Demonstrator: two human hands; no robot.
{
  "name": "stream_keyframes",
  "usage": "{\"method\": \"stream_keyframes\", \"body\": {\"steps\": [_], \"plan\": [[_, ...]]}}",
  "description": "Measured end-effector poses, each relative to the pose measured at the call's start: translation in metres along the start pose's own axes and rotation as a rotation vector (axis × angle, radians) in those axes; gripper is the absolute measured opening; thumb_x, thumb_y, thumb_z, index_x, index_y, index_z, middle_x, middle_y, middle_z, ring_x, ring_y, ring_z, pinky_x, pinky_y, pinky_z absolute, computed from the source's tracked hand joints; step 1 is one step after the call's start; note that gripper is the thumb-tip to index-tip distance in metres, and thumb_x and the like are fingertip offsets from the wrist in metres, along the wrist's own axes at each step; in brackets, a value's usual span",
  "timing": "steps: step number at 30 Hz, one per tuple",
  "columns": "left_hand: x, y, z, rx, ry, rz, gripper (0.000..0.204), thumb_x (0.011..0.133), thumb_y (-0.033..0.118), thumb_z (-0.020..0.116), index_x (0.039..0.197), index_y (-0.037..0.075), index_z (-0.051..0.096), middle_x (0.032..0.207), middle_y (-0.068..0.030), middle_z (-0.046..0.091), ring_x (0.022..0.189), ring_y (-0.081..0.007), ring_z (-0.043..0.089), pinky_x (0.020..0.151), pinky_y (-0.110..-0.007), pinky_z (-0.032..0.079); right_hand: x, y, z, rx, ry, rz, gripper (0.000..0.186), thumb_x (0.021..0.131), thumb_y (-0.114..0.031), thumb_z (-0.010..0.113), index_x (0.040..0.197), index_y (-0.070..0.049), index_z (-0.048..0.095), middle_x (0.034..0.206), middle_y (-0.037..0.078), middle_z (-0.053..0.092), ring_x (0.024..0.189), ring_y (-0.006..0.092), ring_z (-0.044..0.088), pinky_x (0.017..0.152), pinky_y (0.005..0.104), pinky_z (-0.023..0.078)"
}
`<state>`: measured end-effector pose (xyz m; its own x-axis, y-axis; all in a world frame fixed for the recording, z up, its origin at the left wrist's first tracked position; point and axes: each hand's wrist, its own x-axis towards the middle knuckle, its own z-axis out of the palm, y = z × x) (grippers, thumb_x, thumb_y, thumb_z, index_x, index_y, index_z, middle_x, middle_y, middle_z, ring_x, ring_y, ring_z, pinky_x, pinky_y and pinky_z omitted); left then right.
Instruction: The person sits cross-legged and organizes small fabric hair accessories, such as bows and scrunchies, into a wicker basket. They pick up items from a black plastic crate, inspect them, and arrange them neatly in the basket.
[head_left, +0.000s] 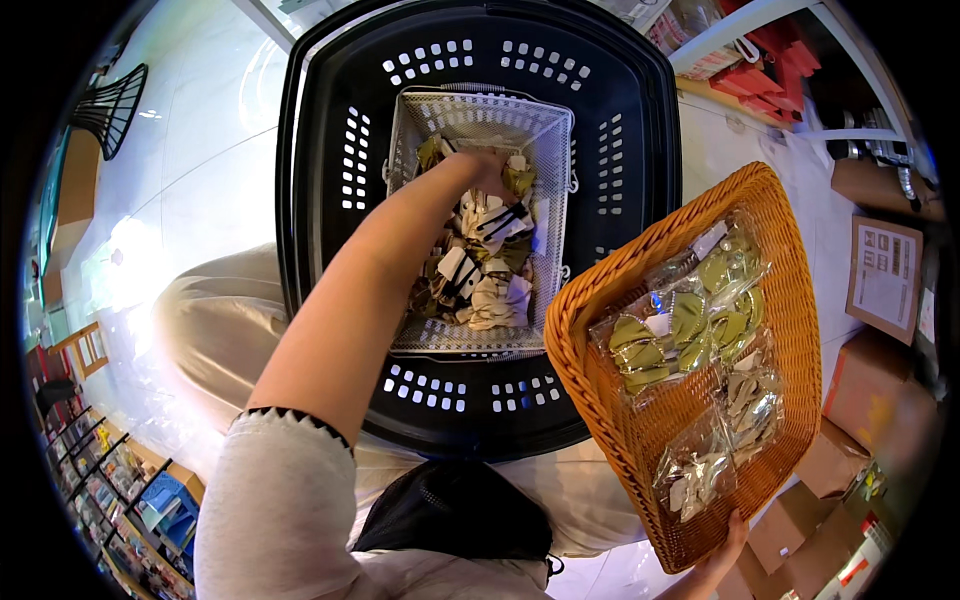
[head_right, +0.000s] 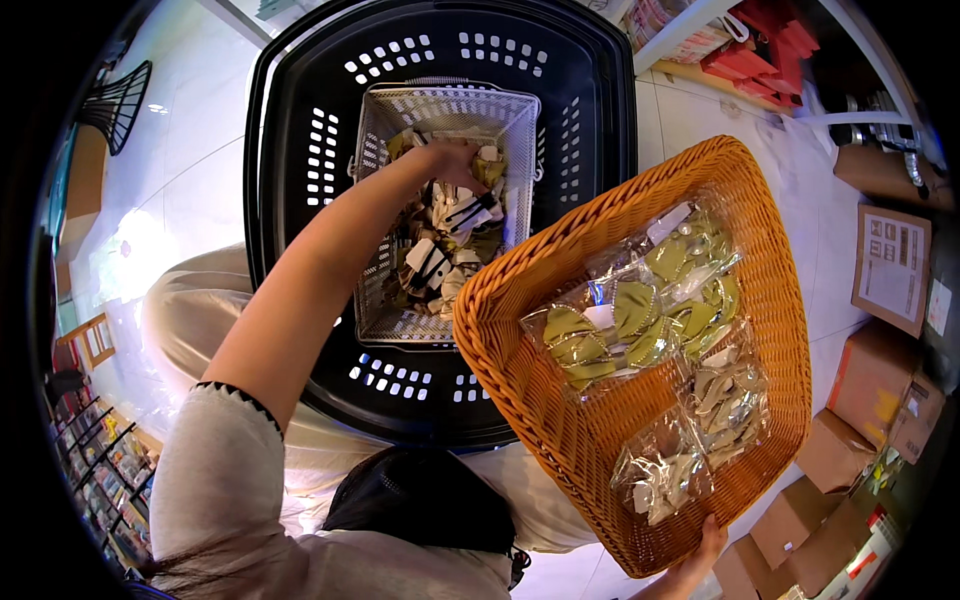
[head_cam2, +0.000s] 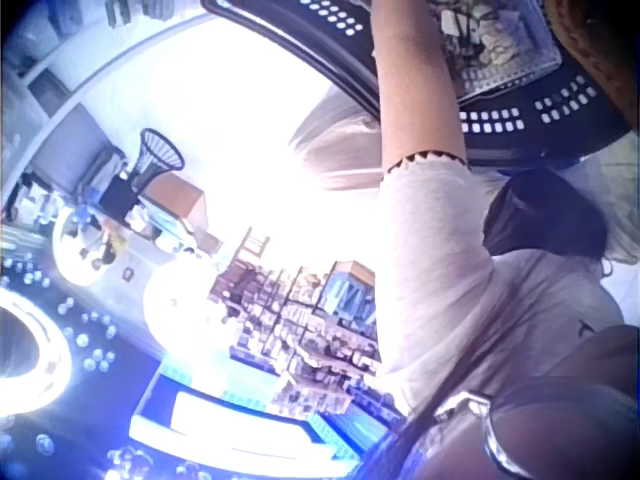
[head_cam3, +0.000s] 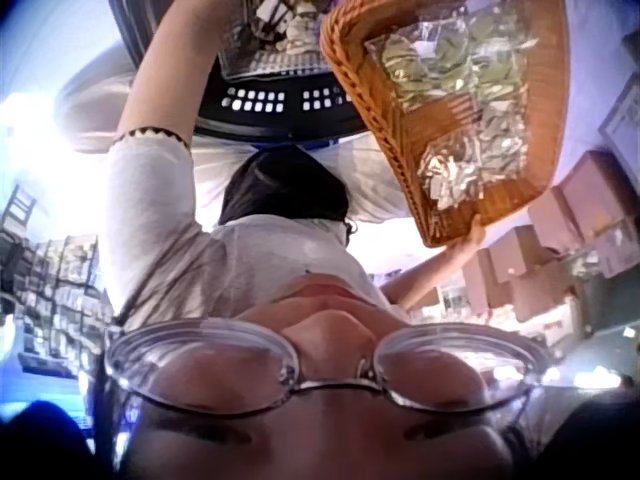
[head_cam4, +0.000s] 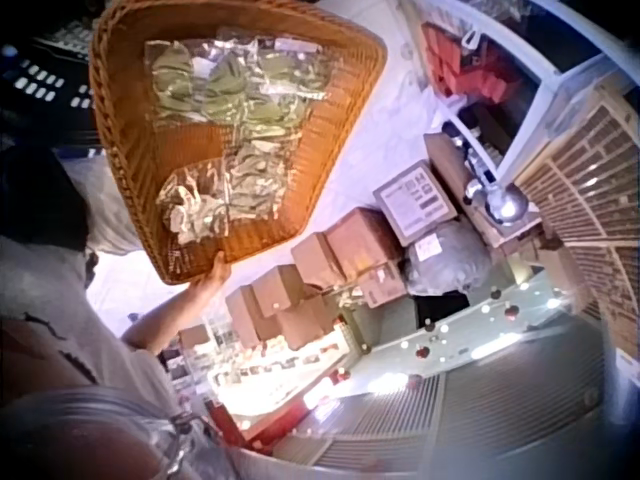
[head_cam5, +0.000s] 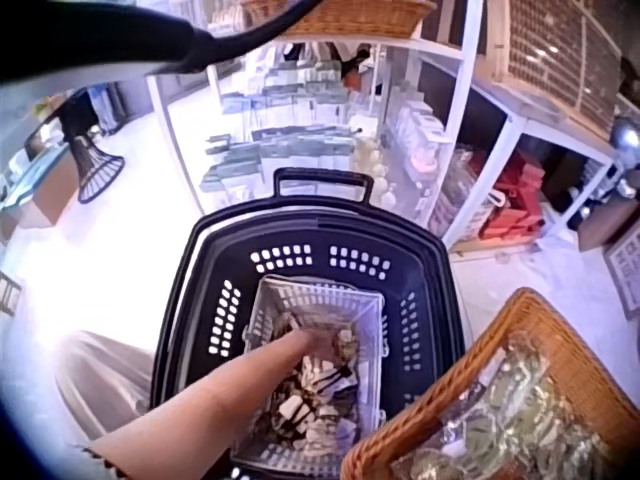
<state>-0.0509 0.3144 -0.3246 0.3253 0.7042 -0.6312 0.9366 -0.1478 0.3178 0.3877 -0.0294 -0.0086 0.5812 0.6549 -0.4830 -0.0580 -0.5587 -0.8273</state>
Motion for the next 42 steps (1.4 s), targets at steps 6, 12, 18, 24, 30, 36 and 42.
{"method": "stream_keyframes", "body": {"steps": [6,12,18,24,30,36,42], "plan": [[-0.05,0.023,-0.021,0.046,-0.151,0.148,0.052,0.081,0.037,0.059,0.116,0.001,0.045,0.079,-0.0126,0.059,0.074,-0.0211,0.059,0.063,-0.03,0.051,0.004,-0.004,0.004,-0.024,-0.008,-0.023,0.045,0.082,-0.022,0.056,0.114,0.008,0.046,0.098,0.015,0.057,0.082,0.0216,0.058,0.068,0.0323,0.049],[-0.119,0.066,0.028,0.611,0.047,0.285,0.035,0.084,0.013,0.055,0.115,0.0,0.045,0.092,-0.0113,0.057,0.084,-0.0206,0.057,0.066,-0.026,0.053,0.002,-0.001,0.003,-0.022,-0.005,0.035,0.053,0.082,-0.029,0.054,0.119,0.008,0.042,0.108,0.015,0.054,0.091,0.0241,0.056,0.077,0.0346,0.046],[-0.141,0.087,0.04,0.623,0.153,0.444,0.03,0.077,0.011,0.062,0.103,-0.001,0.052,0.088,-0.0088,0.06,0.081,-0.0182,0.058,0.061,-0.027,0.052,0.002,-0.003,0.002,-0.001,-0.106,0.036,0.051,0.084,-0.029,0.054,0.118,0.008,0.042,0.107,0.016,0.054,0.09,0.0244,0.057,0.075,0.0346,0.048],[-0.149,0.079,-0.02,0.35,-0.147,0.224,0.029,0.081,0.021,0.062,0.107,0.011,0.057,0.076,-0.0077,0.06,0.072,-0.0183,0.061,0.061,-0.028,0.053,0.006,0.006,-0.011,-0.019,-0.031,-0.013,0.049,0.082,-0.024,0.055,0.116,0.009,0.043,0.102,0.016,0.056,0.085,0.0236,0.058,0.072,0.0337,0.049],[-0.15,0.028,-0.072,-0.141,0.1,0.027,0.019,0.079,0.021,0.062,0.092,0.008,0.062,0.076,-0.0093,0.063,0.067,-0.0194,0.063,0.065,-0.033,0.052,0.008,0.008,-0.012,0.058,-0.11,-0.011,0.048,0.083,-0.024,0.056,0.116,0.008,0.043,0.101,0.015,0.056,0.087,0.0225,0.057,0.074,0.0332,0.048],[-0.192,0.005,-0.117,-0.586,0.195,0.012,0.032,0.083,0.025,0.058,0.104,0.001,0.058,0.079,-0.0079,0.064,0.063,-0.0133,0.061,0.052,-0.025,0.051,0.006,0.013,-0.013,0.091,-0.143,-0.04,0.042,0.084,-0.02,0.054,0.114,0.008,0.045,0.1,0.015,0.057,0.082,0.0227,0.059,0.069,0.0325,0.05],[-0.254,0.003,-0.136,-0.877,0.428,-0.008,0.036,0.082,0.029,0.06,0.106,0.002,0.059,0.088,-0.0068,0.064,0.074,-0.0122,0.062,0.06,-0.024,0.05,-0.008,0.004,-0.01,0.103,-0.221,-0.056,0.038,0.084,-0.014,0.054,0.114,0.007,0.046,0.097,0.014,0.06,0.083,0.0229,0.06,0.072,0.0329,0.051]]}}
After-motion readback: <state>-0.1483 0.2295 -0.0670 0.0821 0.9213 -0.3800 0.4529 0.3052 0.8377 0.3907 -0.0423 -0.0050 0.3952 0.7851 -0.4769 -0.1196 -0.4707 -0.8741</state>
